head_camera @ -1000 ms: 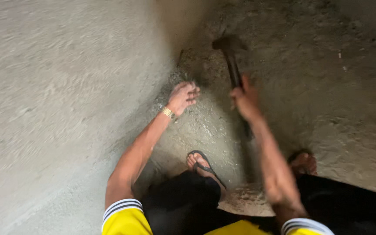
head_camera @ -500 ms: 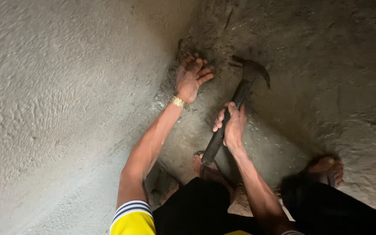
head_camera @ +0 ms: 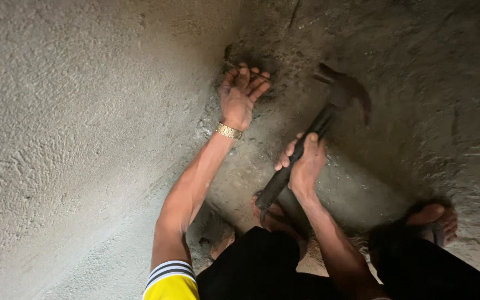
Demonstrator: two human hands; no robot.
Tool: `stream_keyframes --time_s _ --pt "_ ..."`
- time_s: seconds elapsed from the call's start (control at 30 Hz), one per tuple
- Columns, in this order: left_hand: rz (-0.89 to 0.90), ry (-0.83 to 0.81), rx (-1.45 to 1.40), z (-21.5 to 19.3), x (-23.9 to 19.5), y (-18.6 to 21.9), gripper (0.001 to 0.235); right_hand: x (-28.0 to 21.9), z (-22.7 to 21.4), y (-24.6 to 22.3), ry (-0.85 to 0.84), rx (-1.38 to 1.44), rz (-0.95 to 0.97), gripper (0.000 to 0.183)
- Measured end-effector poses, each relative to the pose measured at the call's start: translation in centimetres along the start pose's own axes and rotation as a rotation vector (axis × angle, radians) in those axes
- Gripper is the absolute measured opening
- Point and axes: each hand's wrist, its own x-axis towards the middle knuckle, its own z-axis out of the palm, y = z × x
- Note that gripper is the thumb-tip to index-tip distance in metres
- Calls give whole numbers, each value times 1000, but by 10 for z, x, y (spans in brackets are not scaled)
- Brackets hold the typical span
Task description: The person uses a hammer and chisel to chip away at a concrete wall corner. They repeatedly strike the chisel with the hammer to remove small pieces of the wall surface.
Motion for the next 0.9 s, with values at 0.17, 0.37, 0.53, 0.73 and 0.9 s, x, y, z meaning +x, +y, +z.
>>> stream_keyframes --time_s 0.17,0.37,0.53,0.73,0.9 --pt "19 -21 5 -2 5 0 20 -13 6 -13 72 97 -100 33" --pt "-20 -18 9 -6 3 -3 16 -19 7 -2 42 38 -172 35" --pt "5 -4 10 -5 1 2 20 -20 21 -5 88 61 -151 35" --pt "28 -81 -19 -20 7 -2 22 -34 28 9 93 86 -126 36" --pt "47 -120 -79 -22 15 -5 13 -33 46 39 29 -55 -101 31"
